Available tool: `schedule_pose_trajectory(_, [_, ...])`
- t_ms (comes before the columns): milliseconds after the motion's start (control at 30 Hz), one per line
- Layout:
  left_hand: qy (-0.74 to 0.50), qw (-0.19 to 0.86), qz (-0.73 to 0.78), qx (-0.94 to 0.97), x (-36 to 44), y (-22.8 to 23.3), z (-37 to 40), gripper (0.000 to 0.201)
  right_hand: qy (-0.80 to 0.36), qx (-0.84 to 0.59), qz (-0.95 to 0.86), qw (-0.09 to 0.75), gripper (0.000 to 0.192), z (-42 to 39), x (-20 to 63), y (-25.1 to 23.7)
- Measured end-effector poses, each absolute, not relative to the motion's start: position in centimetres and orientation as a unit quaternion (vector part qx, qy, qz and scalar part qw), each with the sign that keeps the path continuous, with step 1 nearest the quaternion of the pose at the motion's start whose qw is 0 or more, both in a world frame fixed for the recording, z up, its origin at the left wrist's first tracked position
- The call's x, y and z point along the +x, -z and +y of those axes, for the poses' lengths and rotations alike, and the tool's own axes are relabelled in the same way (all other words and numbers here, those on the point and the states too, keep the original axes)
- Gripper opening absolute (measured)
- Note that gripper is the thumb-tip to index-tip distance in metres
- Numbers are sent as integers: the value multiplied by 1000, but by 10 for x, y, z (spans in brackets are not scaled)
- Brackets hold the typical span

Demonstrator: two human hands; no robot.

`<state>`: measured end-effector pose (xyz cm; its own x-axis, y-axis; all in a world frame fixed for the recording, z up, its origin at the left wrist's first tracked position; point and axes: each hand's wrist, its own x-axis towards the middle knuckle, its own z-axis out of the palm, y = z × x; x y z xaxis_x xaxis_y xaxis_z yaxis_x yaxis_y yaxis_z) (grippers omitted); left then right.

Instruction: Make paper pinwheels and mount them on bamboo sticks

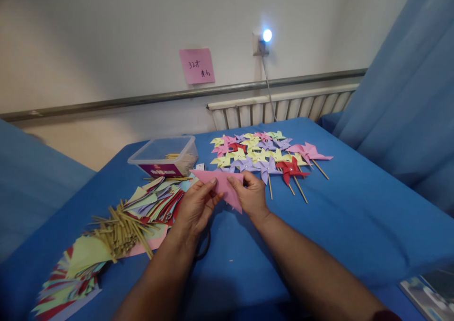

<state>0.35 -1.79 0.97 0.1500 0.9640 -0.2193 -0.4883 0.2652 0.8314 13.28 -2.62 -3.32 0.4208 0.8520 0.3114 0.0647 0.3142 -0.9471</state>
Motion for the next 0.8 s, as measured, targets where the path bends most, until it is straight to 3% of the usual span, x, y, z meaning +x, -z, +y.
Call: schedule_pose_trajectory(800, [-536,683,393,304,2,-8,-14,27,-317,-499,-455,666,30,-28,134,33])
